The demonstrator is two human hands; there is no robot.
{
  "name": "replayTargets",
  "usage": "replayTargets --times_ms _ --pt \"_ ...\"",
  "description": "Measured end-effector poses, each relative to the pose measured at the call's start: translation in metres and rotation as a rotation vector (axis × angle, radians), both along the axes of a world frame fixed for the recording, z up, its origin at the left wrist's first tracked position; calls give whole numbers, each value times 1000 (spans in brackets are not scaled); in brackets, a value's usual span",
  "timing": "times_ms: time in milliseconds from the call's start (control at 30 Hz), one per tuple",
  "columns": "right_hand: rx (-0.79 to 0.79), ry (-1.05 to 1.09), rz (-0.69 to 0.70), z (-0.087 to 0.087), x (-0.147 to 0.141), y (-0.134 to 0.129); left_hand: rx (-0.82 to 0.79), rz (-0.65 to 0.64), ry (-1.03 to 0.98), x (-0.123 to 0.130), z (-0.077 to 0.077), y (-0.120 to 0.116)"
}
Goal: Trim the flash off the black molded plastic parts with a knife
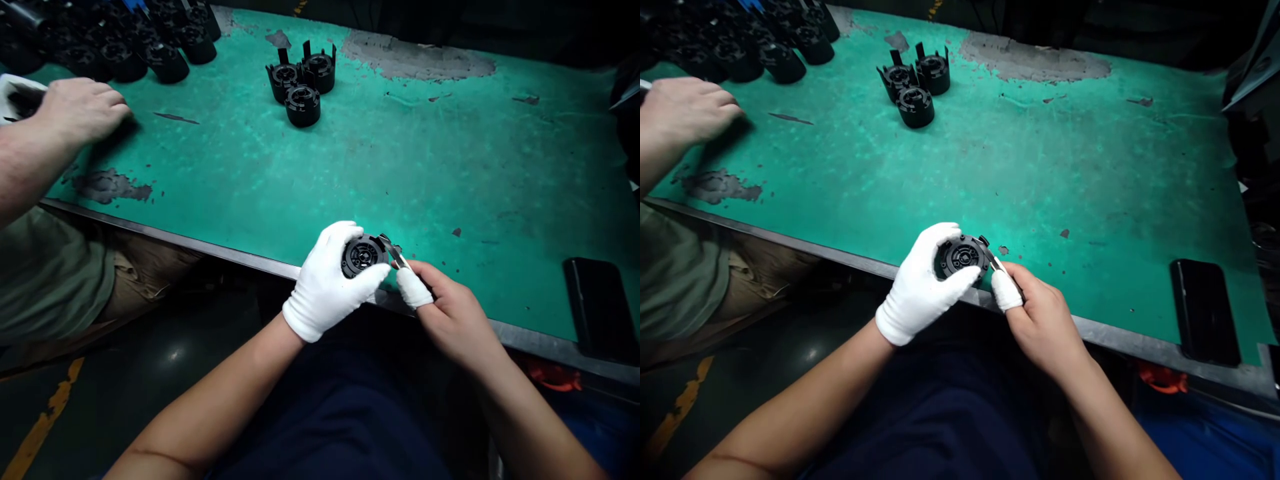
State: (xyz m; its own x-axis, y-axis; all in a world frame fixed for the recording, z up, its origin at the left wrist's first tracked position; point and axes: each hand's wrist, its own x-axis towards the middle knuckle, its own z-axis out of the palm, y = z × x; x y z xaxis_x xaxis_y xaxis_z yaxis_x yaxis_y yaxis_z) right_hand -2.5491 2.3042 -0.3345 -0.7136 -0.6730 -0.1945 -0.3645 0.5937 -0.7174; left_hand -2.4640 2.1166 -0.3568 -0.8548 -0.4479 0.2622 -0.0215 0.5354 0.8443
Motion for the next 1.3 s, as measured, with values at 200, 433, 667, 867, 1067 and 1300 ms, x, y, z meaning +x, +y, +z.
replayTargets --times_ms 200,433,667,867,1067,1300 --pt "-38 -42 -62 -5 1 5 -312 -169 -71 -24 7 -26" --pt "-99 -70 -156 -13 -6 18 17 208 220 -20 -4 -20" --pt "-66 82 -28 -12 -21 25 151 195 245 -5 -10 -33" --pt "32 315 197 0 -24 5 18 -83 -24 -2 -4 -7" --pt "168 506 270 4 -28 3 -4 -82 -65 -8 -9 1" --pt "218 539 333 8 -36 4 -66 -45 -56 -8 -12 1"
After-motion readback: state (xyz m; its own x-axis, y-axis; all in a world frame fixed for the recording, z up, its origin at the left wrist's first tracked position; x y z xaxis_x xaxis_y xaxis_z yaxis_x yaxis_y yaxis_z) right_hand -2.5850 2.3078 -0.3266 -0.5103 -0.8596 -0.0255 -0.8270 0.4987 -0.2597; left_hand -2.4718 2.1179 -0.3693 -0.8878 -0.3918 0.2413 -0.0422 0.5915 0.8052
